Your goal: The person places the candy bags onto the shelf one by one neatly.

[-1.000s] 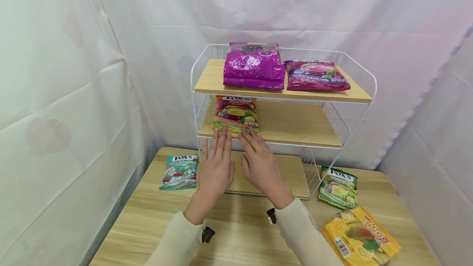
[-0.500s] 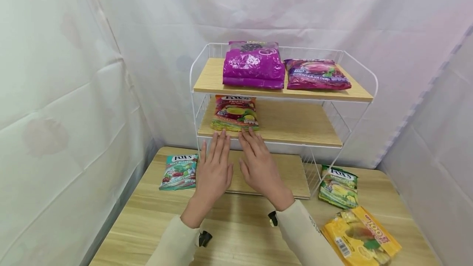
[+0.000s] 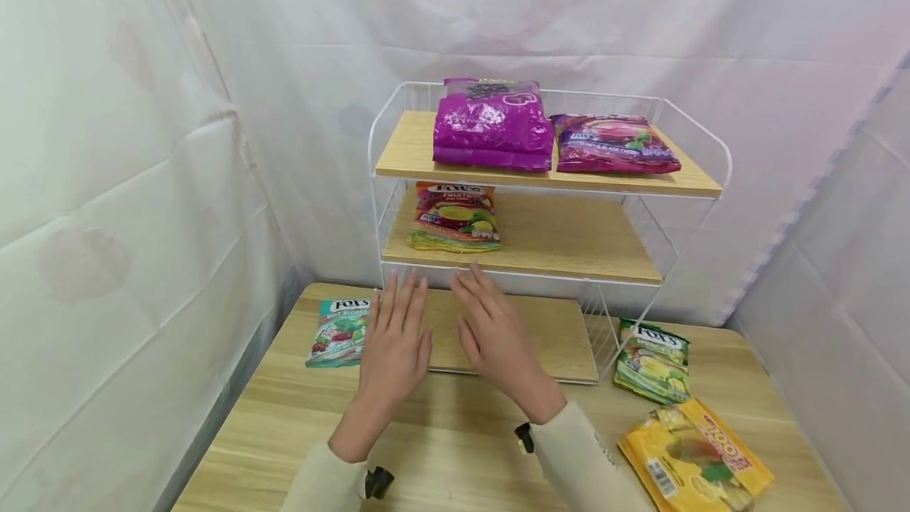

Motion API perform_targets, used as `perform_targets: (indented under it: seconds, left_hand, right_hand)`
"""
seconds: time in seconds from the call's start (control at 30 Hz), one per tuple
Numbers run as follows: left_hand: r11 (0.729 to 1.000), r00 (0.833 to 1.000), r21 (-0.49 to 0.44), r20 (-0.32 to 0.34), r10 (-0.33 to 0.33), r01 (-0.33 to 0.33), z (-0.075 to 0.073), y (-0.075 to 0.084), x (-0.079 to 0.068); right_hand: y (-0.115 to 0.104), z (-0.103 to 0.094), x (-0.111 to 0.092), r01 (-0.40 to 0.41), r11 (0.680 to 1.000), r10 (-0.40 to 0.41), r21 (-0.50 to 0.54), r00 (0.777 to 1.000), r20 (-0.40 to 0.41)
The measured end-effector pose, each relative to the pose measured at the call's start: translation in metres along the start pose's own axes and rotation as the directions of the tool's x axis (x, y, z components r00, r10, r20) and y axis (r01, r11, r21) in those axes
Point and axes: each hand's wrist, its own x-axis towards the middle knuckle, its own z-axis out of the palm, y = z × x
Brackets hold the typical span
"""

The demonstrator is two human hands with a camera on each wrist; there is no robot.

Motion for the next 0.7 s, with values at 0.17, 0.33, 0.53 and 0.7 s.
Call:
perform_targets:
  seconds: [0.17,0.33,0.53,0.7]
  left_hand:
    - [0.999,0.999,0.012,0.022,-0.035,0.035,0.003,-0.004,-0.027]
    - [0.995,0.995,-0.01,0.035,-0.098,0.098,0.013,-0.008,-0.066]
    - [0.977,0.972,0.0,0.106,-0.21,0.211,0.021,-0.023,-0.111]
    - [0.96,0.949,0.05,0.143,-0.279,0.275,0.023,-0.04,-0.135]
  right_hand:
    - [-0.008,0.021,-0.013,-0.014,0.997,0.011,0.074,0.999,0.034]
    - [-0.02,0.047,-0.029,-0.084,0.989,0.066,0.121,0.987,0.143]
    - [-0.036,0.073,-0.041,-0.159,0.979,0.111,0.127,0.941,0.318]
    - [-0.049,0.093,-0.049,-0.181,0.974,0.114,0.137,0.912,0.394]
